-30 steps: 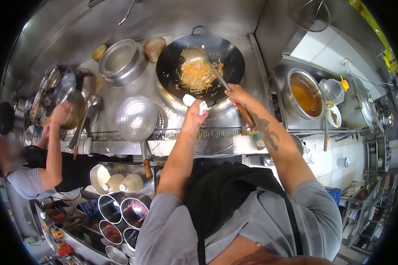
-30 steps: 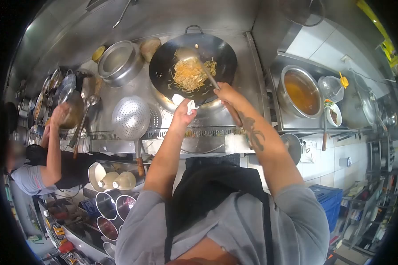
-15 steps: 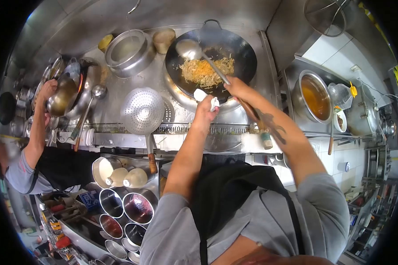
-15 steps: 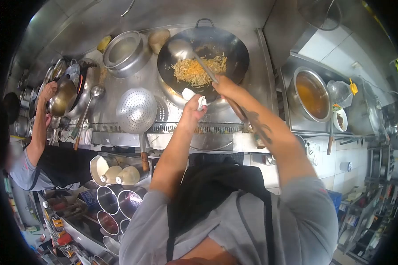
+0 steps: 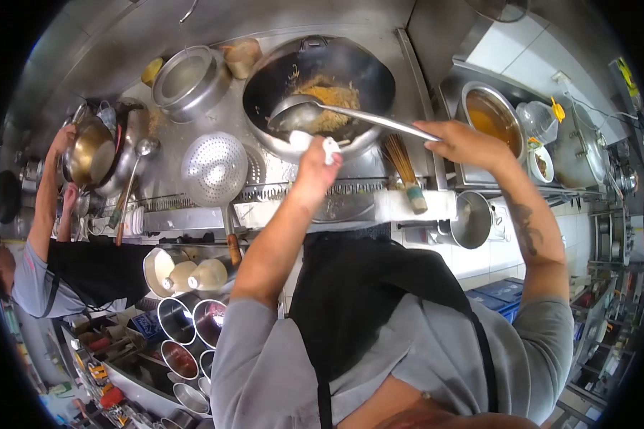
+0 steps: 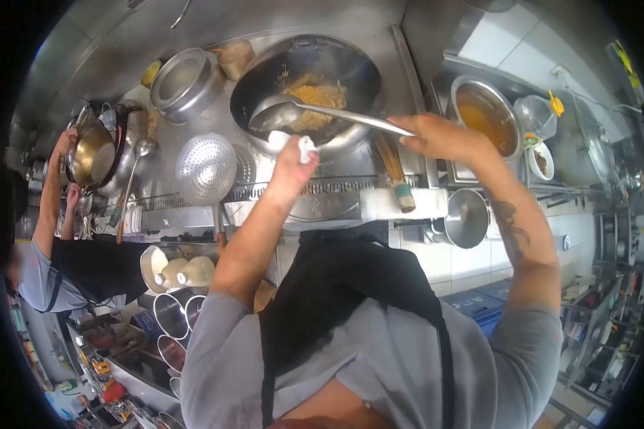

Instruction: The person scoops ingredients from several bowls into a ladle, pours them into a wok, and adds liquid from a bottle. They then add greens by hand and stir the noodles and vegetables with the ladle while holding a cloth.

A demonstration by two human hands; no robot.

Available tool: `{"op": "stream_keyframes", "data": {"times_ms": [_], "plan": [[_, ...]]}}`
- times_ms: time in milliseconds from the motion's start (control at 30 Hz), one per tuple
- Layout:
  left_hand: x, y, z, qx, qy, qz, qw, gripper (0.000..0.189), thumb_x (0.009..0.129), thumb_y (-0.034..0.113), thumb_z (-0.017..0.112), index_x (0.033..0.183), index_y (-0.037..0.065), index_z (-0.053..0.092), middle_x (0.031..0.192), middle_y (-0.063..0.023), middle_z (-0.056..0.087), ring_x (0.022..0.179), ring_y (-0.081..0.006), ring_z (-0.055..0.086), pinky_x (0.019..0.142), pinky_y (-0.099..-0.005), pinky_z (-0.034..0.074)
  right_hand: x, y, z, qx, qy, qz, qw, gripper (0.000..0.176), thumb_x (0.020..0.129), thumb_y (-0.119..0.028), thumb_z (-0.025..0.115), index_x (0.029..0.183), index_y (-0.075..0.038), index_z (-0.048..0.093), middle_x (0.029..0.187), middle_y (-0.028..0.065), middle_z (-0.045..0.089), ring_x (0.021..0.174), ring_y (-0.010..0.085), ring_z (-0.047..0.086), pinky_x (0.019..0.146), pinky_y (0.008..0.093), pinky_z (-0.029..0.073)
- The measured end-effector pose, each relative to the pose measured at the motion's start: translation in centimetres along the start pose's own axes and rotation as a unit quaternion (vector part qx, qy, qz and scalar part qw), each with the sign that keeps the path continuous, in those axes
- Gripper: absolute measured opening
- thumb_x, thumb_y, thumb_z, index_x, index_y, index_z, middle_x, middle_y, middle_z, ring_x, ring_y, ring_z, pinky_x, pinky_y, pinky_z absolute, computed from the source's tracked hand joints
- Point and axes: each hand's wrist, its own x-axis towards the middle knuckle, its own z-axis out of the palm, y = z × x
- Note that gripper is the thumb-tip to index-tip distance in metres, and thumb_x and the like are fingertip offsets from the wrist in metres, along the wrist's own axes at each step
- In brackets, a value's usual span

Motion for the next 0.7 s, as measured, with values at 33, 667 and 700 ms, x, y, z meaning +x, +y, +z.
{"op": "stream_keyframes", "data": {"times_ms": [33,667,700], "plan": [[-0.2,0.6,0.4,0.009,0.000,-0.001,1.000,0.011,0.092,0.014,0.048,0.100,0.009,0.054,0.084,-0.0042,0.058,0.072,-0.0160,0.055,0.050,-0.0246,0.042,-0.8,-0.4,-0.9,0.005,-0.022,0.002,1.000,0.049,0.090,-0.018,0.055,0.137,-0.008,0.045,0.091,0.0237,0.065,0.084,0.0346,0.064,0.081,0.0424,0.049],[0.6,0.0,-0.5,-0.211,0.033,-0.197,0.957,0.009,0.092,0.020,0.052,0.090,0.011,0.055,0.076,-0.0030,0.058,0.067,-0.0142,0.053,0.045,-0.0247,0.038,-1.1,-2.1,-1.5,-0.170,0.003,0.021,0.985,0.040,0.088,-0.012,0.054,0.127,-0.003,0.051,0.099,0.0227,0.064,0.094,0.0359,0.063,0.083,0.0451,0.050],[-0.9,1.5,0.9,-0.201,0.092,-0.254,0.941,0.008,0.092,0.018,0.052,0.089,0.011,0.056,0.077,-0.0028,0.058,0.067,-0.0137,0.052,0.047,-0.0251,0.038,-1.7,-1.5,-2.3,-0.162,-0.022,0.017,0.986,0.039,0.088,-0.013,0.054,0.126,-0.003,0.052,0.100,0.0230,0.063,0.096,0.0357,0.063,0.085,0.0452,0.049]]}}
